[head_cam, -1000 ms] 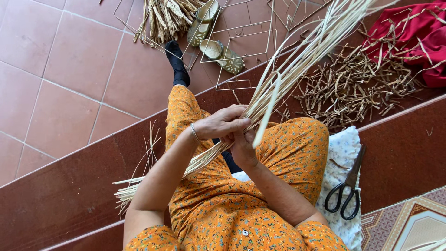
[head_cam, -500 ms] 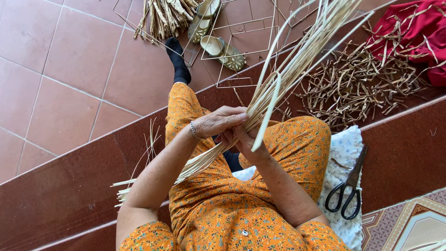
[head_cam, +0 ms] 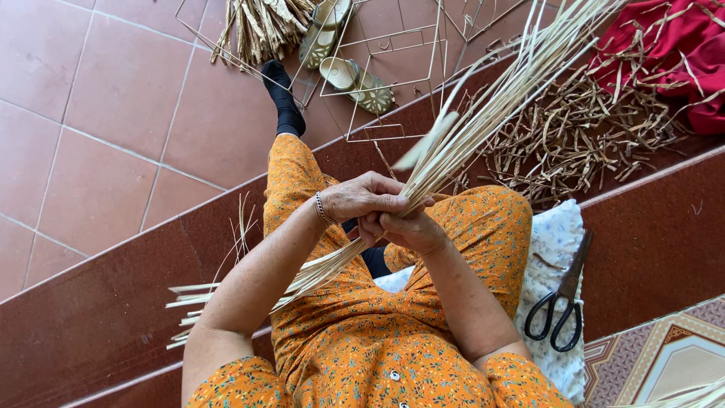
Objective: The person sits on a tiled floor and prepares dried plant stalks by stripping fibers, aligning them into bundles, and trimming the ends with scissors. The person repeatedly gathers stalks, aligns them, and cuts them to uniform length.
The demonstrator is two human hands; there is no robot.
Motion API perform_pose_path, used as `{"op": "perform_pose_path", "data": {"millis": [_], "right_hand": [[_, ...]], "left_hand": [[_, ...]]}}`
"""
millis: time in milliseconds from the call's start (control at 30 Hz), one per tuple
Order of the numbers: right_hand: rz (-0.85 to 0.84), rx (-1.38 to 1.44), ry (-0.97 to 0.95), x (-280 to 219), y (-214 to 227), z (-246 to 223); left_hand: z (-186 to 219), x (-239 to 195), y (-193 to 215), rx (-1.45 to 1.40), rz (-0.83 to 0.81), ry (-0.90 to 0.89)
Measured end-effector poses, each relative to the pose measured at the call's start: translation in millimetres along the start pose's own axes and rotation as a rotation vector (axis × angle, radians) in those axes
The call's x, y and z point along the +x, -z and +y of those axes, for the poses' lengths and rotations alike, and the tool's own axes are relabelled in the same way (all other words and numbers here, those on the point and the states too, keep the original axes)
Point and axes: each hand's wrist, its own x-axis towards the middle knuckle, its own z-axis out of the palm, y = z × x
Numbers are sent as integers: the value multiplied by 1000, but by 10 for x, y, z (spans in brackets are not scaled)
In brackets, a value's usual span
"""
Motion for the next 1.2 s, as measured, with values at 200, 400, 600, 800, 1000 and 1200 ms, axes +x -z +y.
{"op": "perform_pose_path", "data": {"millis": [200,400,600,800,1000,1200], "right_hand": [[-65,99,38,44,129,106],[165,140,69,-31,237,173],[428,-363,-140,-172,84,-112],[821,-930,-184,-1168,-257,-612],[1347,-895,100,-2387,-325,-857],[1312,-853,161,-2593,-232,-526]], "left_hand": [[-129,147,15,145,96,38],[-313,351,67,738,232,-277],[-298,301,149,893,451,-231],[-391,240,129,478,386,-226],[-508,445,121,893,683,-190],[-735,750,155,1179,729,-82]]}}
